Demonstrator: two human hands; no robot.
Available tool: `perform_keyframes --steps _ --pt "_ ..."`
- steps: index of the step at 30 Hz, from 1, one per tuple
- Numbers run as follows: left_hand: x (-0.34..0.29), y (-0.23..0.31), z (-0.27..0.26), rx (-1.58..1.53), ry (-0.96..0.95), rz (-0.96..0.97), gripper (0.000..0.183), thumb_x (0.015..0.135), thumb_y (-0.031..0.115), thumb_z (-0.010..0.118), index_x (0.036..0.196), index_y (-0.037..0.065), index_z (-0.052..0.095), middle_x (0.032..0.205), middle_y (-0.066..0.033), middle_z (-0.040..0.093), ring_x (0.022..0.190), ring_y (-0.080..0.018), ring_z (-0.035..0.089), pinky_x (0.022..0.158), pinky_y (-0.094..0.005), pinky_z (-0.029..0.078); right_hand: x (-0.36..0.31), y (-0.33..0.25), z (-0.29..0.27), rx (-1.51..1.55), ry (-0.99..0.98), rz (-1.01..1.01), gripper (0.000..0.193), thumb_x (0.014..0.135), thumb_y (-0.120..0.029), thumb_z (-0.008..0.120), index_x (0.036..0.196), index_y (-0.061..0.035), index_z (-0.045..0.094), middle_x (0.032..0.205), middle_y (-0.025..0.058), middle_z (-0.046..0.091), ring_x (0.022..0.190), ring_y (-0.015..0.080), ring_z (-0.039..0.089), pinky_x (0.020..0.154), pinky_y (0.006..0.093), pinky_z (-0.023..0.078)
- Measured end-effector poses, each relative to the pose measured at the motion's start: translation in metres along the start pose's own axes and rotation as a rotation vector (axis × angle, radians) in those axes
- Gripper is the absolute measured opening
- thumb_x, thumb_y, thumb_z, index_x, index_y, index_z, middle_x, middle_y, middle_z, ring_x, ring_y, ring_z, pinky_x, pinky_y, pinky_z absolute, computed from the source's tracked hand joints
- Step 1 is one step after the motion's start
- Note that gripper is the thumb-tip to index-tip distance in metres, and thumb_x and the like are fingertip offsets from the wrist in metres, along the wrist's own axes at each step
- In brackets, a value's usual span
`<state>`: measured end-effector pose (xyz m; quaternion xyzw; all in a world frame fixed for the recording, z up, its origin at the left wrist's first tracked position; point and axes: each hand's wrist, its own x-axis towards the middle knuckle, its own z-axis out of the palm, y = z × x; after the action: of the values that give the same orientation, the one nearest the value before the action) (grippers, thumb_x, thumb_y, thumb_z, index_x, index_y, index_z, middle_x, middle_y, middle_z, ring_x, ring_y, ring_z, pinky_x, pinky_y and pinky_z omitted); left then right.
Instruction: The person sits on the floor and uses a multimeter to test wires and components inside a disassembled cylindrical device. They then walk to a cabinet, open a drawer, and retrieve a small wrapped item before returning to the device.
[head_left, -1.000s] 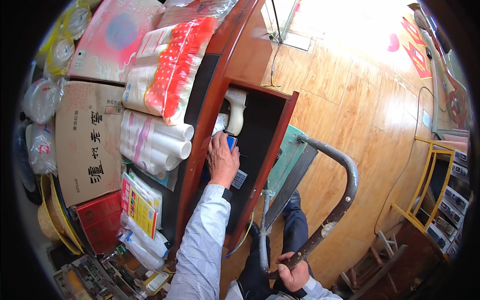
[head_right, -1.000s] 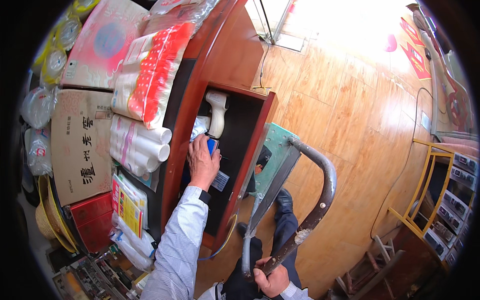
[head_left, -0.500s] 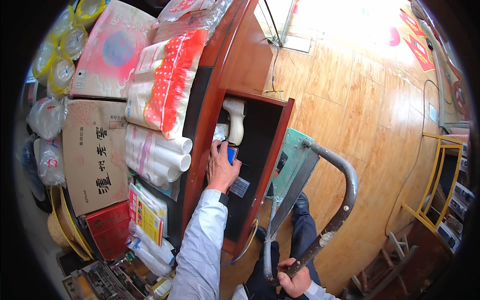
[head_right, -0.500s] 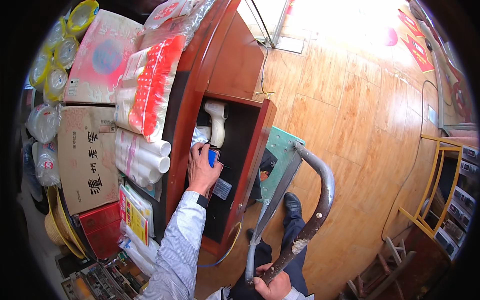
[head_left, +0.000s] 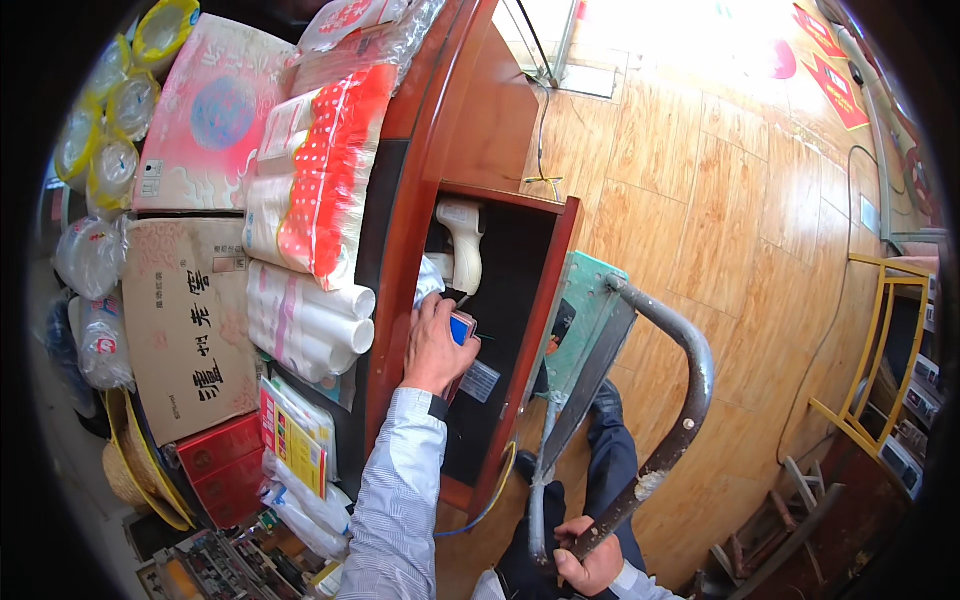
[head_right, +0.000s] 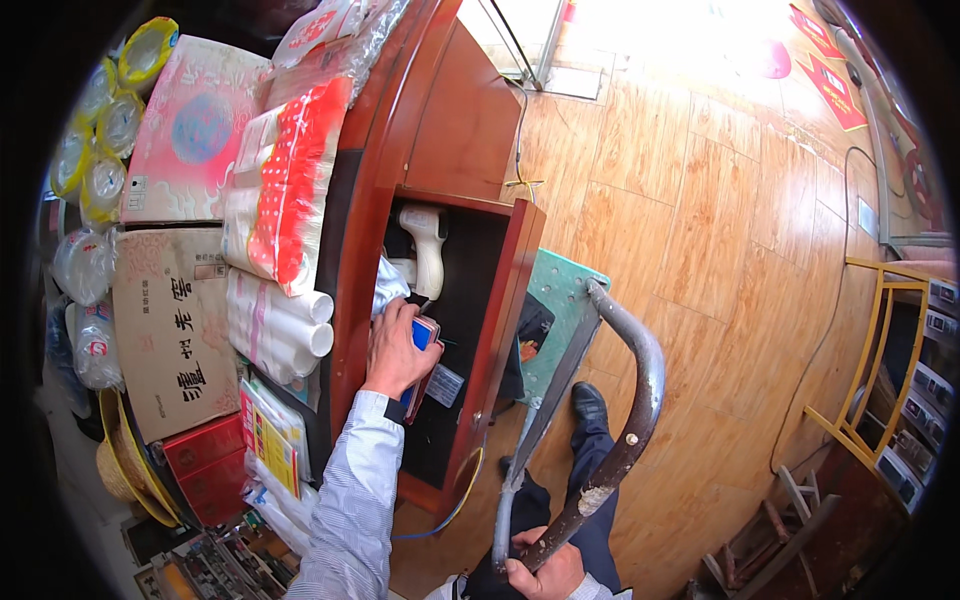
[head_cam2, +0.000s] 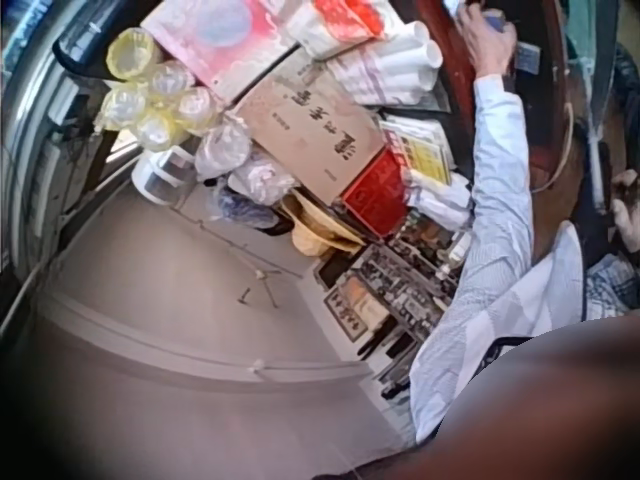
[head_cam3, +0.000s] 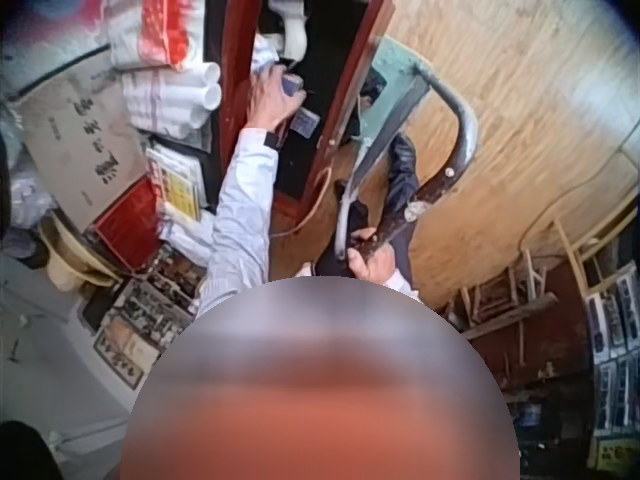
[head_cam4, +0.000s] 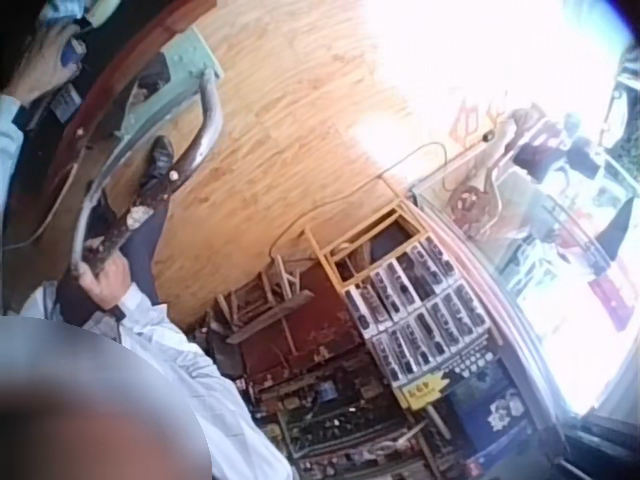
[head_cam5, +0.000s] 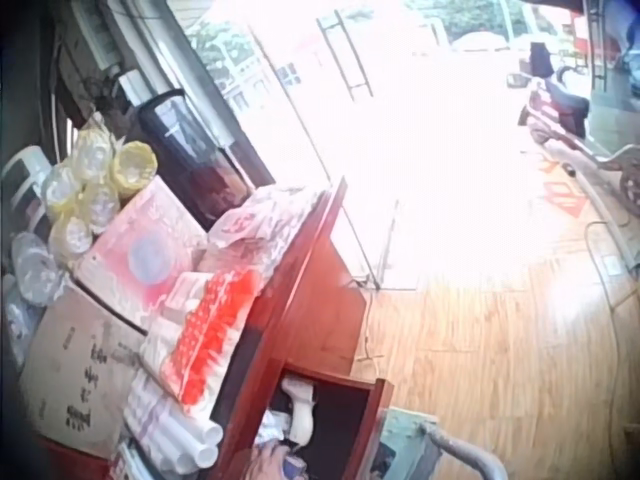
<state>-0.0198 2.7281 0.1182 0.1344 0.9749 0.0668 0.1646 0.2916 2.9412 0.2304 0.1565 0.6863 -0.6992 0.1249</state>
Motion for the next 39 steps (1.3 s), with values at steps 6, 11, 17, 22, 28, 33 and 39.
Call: perform_keyframes --steps 6,11,17,22,28,33,39 --pt "0.012 0.011 -0.002 -0.254 0.218 -0.054 0.055 0.087 0.026 0.077 0.129 -0.007 0.062 0.126 -0.0256 0.064 0.12 -0.0426 0.063 0.107 -0.0476 0.049 0.0 0.002 0.003 0.012 -0.001 0.021 0.045 0.096 -0.043 0.067 0.113 -0.001 0.068 0.093 0.0201 0.07 0.086 0.0419 0.071 0.076 0.0471 0.056" --pt "0.048 0.042 0.013 -0.188 0.341 -0.114 0.059 0.092 0.03 0.078 0.133 -0.008 0.06 0.128 -0.0276 0.065 0.118 -0.0432 0.065 0.102 -0.0483 0.052 0.001 0.002 0.008 0.048 0.01 0.03 0.049 0.097 -0.047 0.066 0.113 -0.0013 0.068 0.091 0.0192 0.07 0.084 0.0411 0.07 0.074 0.0467 0.055" --pt "0.04 0.052 0.015 -0.182 0.235 -0.015 0.055 0.087 0.027 0.081 0.128 -0.003 0.059 0.117 -0.0242 0.063 0.103 -0.0442 0.066 0.087 -0.051 0.054 0.003 0.003 0.008 0.041 -0.003 0.021 0.049 0.097 -0.049 0.066 0.111 -0.0018 0.067 0.09 0.0182 0.069 0.081 0.0397 0.069 0.072 0.046 0.055" --pt "0.006 0.063 0.02 -0.408 0.118 0.161 0.043 0.091 0.017 0.079 0.126 -0.004 0.066 0.113 -0.0212 0.066 0.102 -0.0415 0.068 0.086 -0.0442 0.056 0.004 0.005 0.011 0.036 0.019 -0.016 0.044 0.096 -0.046 0.067 0.11 -0.0038 0.065 0.088 0.0176 0.067 0.08 0.04 0.069 0.071 0.0472 0.054" --pt "0.037 0.033 0.001 -0.261 0.309 0.16 0.035 0.099 0.015 0.069 0.126 -0.006 0.068 0.134 -0.0251 0.061 0.122 -0.0416 0.062 0.104 -0.046 0.052 0.006 0.008 0.011 0.062 0.01 -0.013 0.045 0.095 -0.047 0.066 0.11 -0.005 0.065 0.09 0.017 0.067 0.08 0.0407 0.068 0.07 0.0476 0.054" --pt "0.044 0.032 -0.003 -0.005 0.332 -0.095 0.055 0.102 0.01 0.059 0.152 -0.008 0.043 0.152 -0.0318 0.051 0.137 -0.047 0.054 0.114 -0.0499 0.046 0.007 0.008 0.007 0.073 -0.017 0.007 0.05 0.096 -0.053 0.064 0.11 -0.0047 0.066 0.093 0.0174 0.066 0.082 0.0408 0.067 0.072 0.0481 0.053" --pt "0.011 0.014 0.009 -0.08 0.298 -0.225 0.049 0.108 0.01 0.049 0.154 -0.007 0.043 0.147 -0.033 0.056 0.132 -0.0473 0.059 0.114 -0.049 0.047 0.007 0.01 0.004 0.074 -0.025 0.004 0.053 0.096 -0.056 0.062 0.107 -0.0042 0.066 0.093 0.0174 0.064 0.082 0.0396 0.065 0.073 0.0481 0.051"
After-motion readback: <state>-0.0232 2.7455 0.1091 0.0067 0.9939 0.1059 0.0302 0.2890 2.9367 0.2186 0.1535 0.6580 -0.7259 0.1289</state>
